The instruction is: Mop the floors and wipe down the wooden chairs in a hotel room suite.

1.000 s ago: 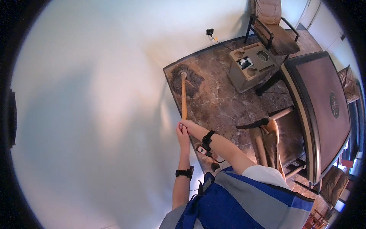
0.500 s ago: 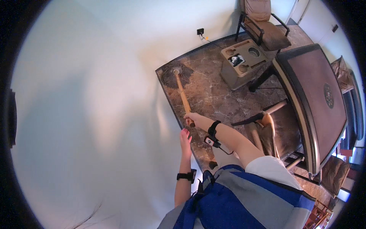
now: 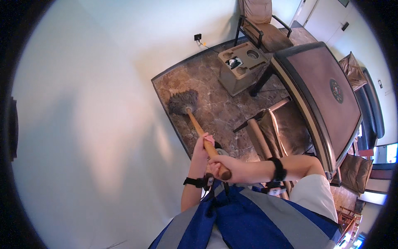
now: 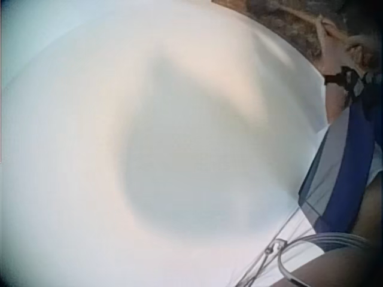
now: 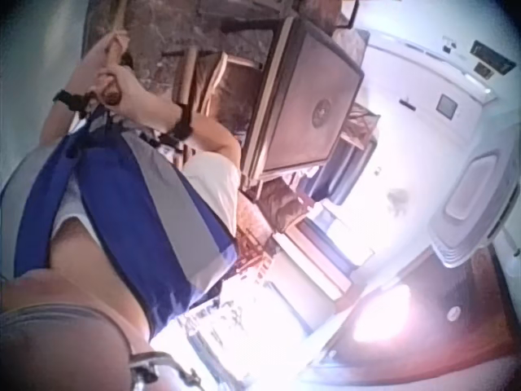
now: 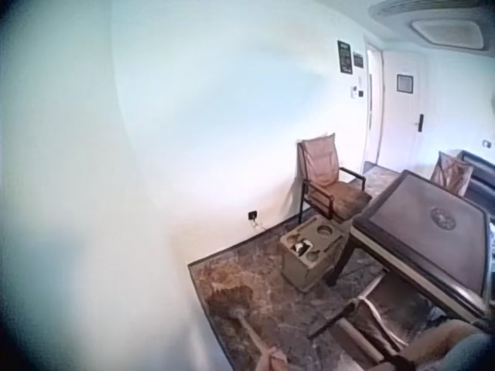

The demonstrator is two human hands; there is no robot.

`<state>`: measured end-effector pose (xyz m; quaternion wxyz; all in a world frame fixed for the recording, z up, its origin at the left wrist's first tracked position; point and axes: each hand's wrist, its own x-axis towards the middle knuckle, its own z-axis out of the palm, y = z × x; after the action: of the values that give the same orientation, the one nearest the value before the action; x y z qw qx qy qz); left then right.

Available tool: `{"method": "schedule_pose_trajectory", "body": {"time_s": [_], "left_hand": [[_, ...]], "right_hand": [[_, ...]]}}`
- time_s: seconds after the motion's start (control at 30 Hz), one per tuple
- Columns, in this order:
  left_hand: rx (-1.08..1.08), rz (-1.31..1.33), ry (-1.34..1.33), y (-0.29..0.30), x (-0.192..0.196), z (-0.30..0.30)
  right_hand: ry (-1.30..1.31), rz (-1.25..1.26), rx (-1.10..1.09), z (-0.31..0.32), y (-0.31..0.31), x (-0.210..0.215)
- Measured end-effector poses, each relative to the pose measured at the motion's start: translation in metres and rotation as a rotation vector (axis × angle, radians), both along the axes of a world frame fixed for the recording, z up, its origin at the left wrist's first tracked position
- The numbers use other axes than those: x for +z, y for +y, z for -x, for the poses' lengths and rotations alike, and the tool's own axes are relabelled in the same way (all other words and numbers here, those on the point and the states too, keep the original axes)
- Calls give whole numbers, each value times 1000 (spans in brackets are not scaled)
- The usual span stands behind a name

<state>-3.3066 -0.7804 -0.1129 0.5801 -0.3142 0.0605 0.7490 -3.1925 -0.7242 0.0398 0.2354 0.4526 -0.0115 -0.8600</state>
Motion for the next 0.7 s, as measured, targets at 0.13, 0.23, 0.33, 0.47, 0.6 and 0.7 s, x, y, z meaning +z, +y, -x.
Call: {"method": "schedule_pose_trajectory", "body": {"time_s": [0.13, 0.23, 0.33, 0.47, 0.6, 0.7], "left_hand": [[-191, 121, -45, 22, -14, -18], [-205, 151, 14, 33, -24, -5], [-58, 21, 70, 57, -32, 26], [-118, -26, -383, 96, -47, 91], [-109, -4, -132, 126, -47, 160], [-5, -63, -3, 154, -48, 215]], "right_hand": [[-131, -7, -102, -2, 8, 13], [-121, -142, -29, 20, 25, 1], [-151, -139, -25, 46, 43, -8], [-132, -231, -29, 100, 72, -27], [-99, -399, 24, 171, 95, -64], [-46, -397, -95, 231, 122, -96]]}}
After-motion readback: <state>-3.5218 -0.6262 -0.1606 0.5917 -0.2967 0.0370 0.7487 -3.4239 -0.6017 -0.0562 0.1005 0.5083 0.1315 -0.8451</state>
